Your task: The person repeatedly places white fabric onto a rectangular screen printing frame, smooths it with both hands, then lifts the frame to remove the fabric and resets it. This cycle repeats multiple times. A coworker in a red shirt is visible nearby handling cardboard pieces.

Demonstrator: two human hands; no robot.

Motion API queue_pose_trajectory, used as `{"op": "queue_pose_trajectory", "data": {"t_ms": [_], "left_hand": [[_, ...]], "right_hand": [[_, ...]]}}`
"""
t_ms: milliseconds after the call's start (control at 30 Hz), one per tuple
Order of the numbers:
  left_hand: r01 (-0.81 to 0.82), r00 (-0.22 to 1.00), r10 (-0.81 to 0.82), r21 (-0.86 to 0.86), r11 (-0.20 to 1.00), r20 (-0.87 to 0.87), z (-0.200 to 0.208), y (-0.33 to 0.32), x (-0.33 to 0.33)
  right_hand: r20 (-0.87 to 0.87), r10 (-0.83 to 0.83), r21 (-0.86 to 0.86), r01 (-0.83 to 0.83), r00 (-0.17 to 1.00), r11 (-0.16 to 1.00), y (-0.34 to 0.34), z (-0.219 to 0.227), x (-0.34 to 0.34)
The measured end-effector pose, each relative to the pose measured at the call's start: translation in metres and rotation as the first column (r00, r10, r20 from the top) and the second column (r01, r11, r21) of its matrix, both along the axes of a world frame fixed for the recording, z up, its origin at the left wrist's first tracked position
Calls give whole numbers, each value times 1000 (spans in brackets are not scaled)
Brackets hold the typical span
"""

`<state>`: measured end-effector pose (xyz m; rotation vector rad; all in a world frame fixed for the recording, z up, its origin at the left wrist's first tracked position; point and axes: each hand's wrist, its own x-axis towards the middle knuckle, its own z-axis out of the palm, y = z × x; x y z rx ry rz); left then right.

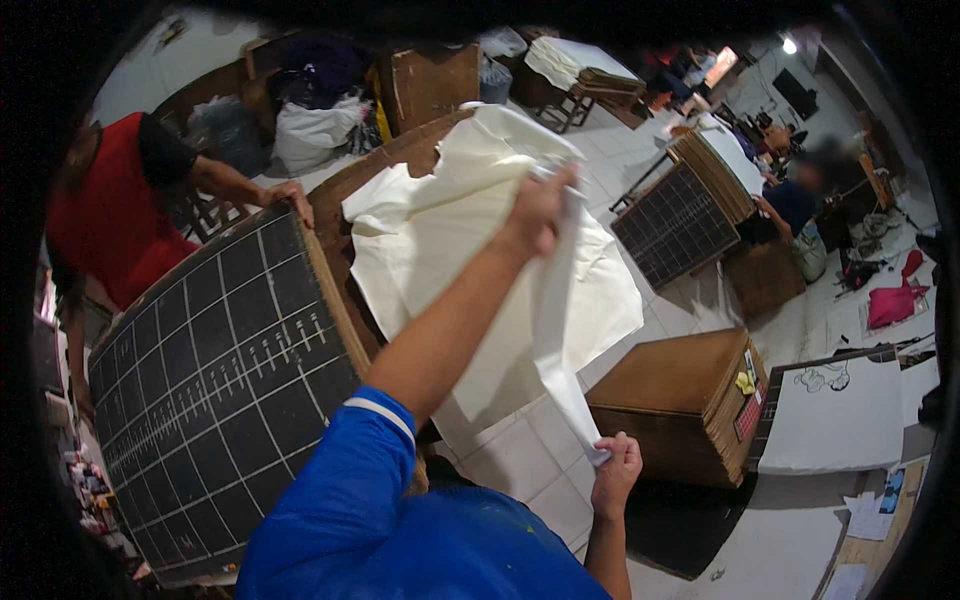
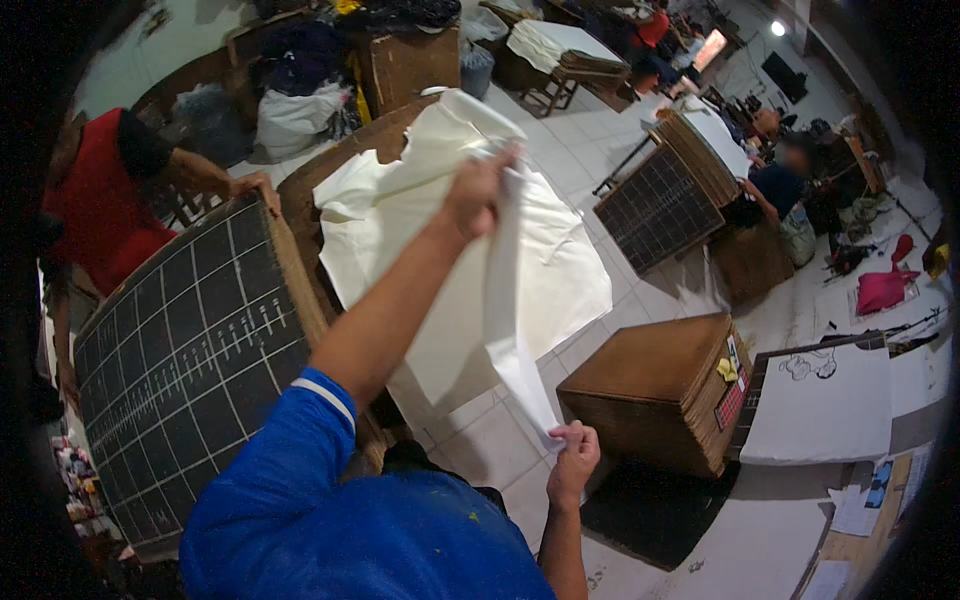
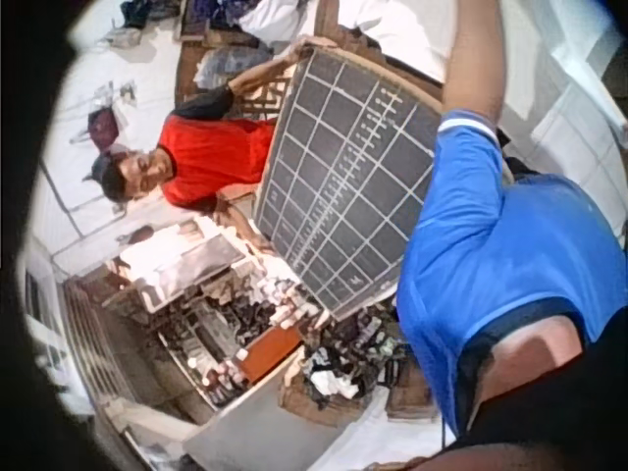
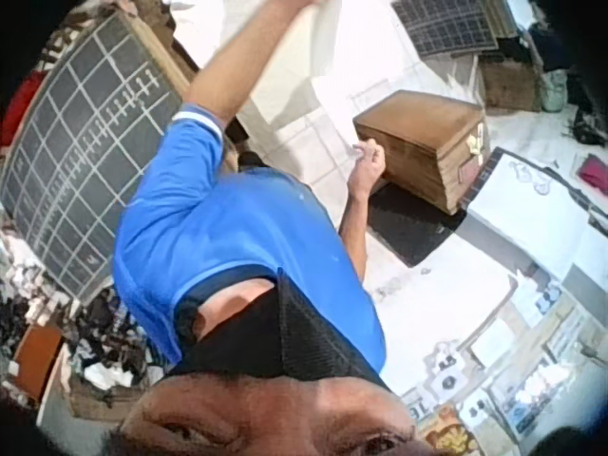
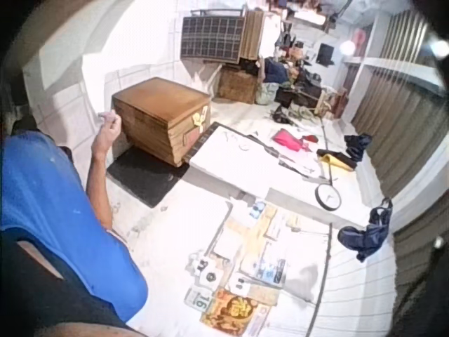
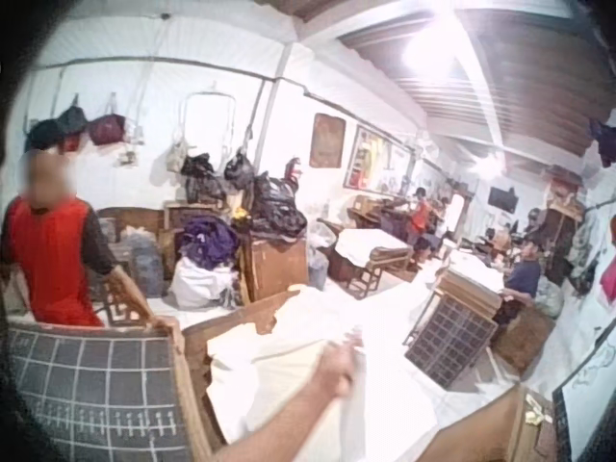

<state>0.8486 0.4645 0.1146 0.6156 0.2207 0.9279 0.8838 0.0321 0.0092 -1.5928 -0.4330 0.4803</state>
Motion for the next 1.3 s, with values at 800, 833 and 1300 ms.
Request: {"op": "queue_pose_trajectory", "data": {"t_ms": [800,833,1300], "left_hand": [[-243,924,35,-513,823,-381,-141,-523,-315],[-253,933,66,-515,819,-354,-143,-530,-337],[-537,811,585,-360,763,30,-47,-558,-521]], "right_hand": [[-850,-198,-87,240,489,967,-418,-195,-5],[-840,-175,-44,257,514,965,-405,-170,20],[234,-85,597,-74,968,799,-152,142,76]]}}
